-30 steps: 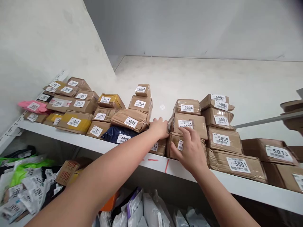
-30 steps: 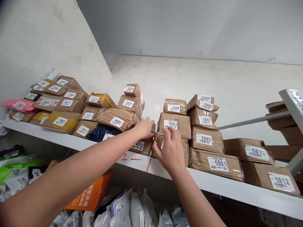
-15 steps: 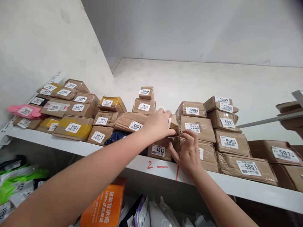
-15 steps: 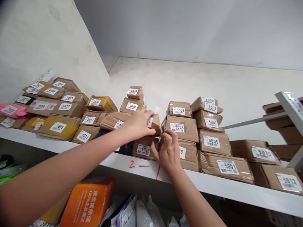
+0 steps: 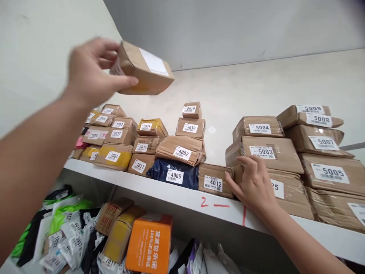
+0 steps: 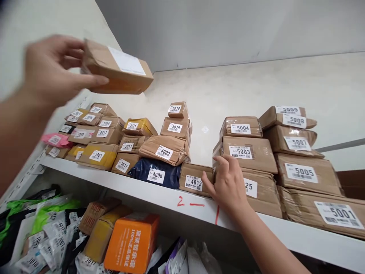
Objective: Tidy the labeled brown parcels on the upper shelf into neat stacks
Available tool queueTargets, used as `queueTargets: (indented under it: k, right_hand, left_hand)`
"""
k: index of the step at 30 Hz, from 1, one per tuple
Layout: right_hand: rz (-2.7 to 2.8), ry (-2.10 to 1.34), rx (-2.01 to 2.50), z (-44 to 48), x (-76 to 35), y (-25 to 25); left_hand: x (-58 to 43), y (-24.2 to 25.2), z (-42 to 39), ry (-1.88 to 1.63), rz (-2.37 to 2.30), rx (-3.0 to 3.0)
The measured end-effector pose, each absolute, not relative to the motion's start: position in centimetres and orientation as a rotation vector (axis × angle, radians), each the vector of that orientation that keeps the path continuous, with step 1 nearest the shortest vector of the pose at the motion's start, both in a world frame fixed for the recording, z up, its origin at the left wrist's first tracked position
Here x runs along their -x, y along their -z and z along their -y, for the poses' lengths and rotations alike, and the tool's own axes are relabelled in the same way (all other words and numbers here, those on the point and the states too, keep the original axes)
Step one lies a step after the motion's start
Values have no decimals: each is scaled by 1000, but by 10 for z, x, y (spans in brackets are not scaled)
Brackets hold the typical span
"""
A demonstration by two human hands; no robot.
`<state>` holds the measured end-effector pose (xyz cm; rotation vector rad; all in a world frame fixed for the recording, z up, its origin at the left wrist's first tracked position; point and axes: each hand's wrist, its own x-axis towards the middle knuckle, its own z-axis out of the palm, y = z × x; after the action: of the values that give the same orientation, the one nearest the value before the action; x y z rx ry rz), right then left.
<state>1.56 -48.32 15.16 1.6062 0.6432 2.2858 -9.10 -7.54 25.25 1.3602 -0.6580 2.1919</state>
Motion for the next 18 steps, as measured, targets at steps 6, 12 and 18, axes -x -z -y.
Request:
queueTargets:
  k: [6,12,18]
  right_hand:
    - [-644,-2262,-1615,486,-14,-150]
    - [-587,-2231,-1640,483,-10,-150]
    - [-596,-2267,-1797,483,-10,-146]
  left_hand:
    - [-2,-310,92,-2137,386,-1975]
    - [-65,-336,88,-1859,304,-2493]
    - [-87,-349,72,-1521,473,-2422]
